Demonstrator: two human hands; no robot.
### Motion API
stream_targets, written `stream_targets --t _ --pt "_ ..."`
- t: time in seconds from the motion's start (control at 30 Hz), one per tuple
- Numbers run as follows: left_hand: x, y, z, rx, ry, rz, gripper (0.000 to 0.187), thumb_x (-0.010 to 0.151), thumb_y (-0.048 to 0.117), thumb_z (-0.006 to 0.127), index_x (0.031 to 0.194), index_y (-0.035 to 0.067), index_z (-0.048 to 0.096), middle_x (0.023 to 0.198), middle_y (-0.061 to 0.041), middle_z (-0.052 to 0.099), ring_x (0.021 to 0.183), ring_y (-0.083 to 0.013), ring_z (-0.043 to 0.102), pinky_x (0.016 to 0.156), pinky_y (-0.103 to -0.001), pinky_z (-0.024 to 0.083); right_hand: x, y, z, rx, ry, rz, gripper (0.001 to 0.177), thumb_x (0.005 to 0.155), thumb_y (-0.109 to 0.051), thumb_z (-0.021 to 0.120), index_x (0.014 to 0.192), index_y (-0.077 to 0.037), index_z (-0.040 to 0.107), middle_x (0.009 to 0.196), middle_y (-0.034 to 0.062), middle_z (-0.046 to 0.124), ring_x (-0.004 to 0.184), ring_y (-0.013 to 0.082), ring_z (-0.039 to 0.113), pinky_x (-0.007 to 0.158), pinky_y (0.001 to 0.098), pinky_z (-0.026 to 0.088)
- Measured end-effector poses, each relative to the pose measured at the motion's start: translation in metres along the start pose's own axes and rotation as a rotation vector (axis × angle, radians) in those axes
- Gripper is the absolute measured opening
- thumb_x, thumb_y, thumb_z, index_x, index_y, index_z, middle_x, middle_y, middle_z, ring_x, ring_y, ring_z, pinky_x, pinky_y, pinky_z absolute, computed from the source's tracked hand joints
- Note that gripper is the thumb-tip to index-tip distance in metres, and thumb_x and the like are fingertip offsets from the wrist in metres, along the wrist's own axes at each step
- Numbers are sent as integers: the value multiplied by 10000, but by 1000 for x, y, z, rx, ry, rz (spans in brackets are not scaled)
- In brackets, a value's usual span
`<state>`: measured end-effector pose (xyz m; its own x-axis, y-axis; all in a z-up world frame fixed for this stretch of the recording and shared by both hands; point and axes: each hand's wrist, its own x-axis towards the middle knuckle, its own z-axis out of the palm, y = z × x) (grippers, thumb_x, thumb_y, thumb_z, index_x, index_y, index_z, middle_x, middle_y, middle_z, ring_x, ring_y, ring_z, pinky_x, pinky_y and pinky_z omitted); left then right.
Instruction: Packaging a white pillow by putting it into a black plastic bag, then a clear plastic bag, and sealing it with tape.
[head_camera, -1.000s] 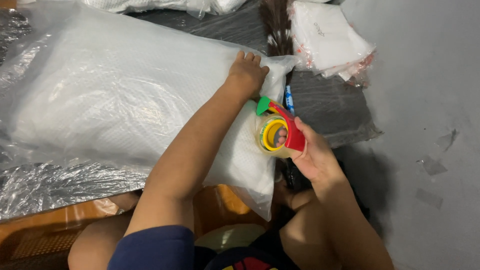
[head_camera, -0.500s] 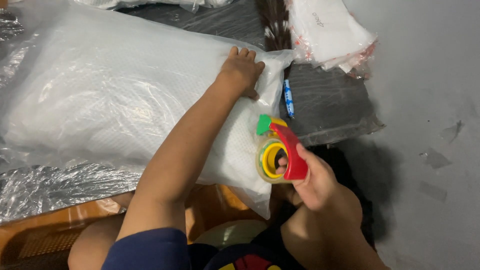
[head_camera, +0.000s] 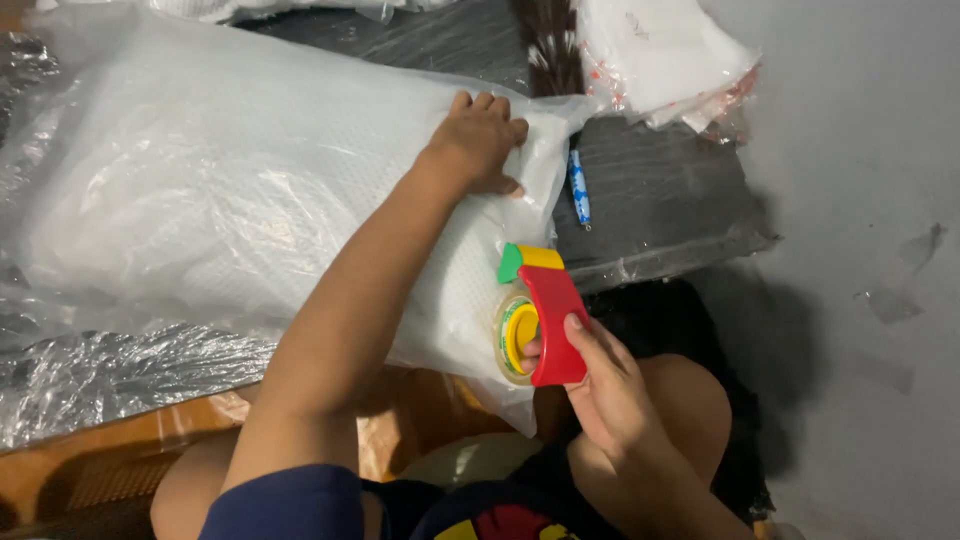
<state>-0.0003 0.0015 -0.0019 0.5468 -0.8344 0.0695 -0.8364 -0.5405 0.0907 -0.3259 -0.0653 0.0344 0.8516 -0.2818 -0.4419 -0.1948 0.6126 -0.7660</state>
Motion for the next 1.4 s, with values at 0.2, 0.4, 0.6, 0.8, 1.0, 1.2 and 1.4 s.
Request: stream_targets --t 0.2,0.4,0.6,0.8,1.0,1.2,1.4 --pt "-7 3 -16 -36 88 75 706 753 633 819 1241 138 691 1160 -101 633 1122 -290 512 987 -434 314 0 -5 -2 -4 -30 4 362 1038 -156 529 1263 115 614 899 232 721 762 261 697 750 356 582" --pt "-25 19 -65 -88 217 162 418 926 253 674 1294 55 658 1310 -130 628 1228 -289 551 1053 -463 327 -1 -5 -3 34 -44 12 355 1039 -154 528 1262 109 614 889 221 709 757 254 687 734 353 581" --pt "-66 63 -87 -312 -54 365 499 993 421 363 1124 100 721 1228 -38 722 1175 -230 600 1220 -502 238 -4 -5 -3 56 -39 6 347 1034 -157 544 1256 100 616 883 213 712 759 251 695 732 350 587" --pt "-82 53 -62 -168 -205 323 746 1057 492 125 1105 72 739 1274 -11 711 1442 -174 453 1304 -476 26 -5 -6 -5 51 -55 -14 359 1042 -168 534 1270 101 603 895 195 700 812 239 687 769 363 586" --pt "-84 47 -58 -150 -258 322 766 1049 496 78 1179 90 714 1315 9 689 1461 -152 423 1311 -460 0 -2 -11 -9 88 -83 15 380 1049 -179 525 1300 99 592 889 198 700 773 235 671 757 340 569" --pt "-85 40 -47 -159 -226 319 681 1079 415 143 1116 74 731 1300 19 700 1449 -127 441 1312 -430 11 -14 -12 -12 54 -80 34 374 1058 -193 511 1292 87 593 886 190 695 788 230 668 768 349 562" --pt "-81 38 -39 -168 -136 358 539 1067 423 319 1072 118 763 1246 18 729 1406 -164 492 1293 -481 83 -18 -20 -14 70 -90 25 384 1053 -174 515 1319 90 596 882 186 706 777 226 671 748 342 564"
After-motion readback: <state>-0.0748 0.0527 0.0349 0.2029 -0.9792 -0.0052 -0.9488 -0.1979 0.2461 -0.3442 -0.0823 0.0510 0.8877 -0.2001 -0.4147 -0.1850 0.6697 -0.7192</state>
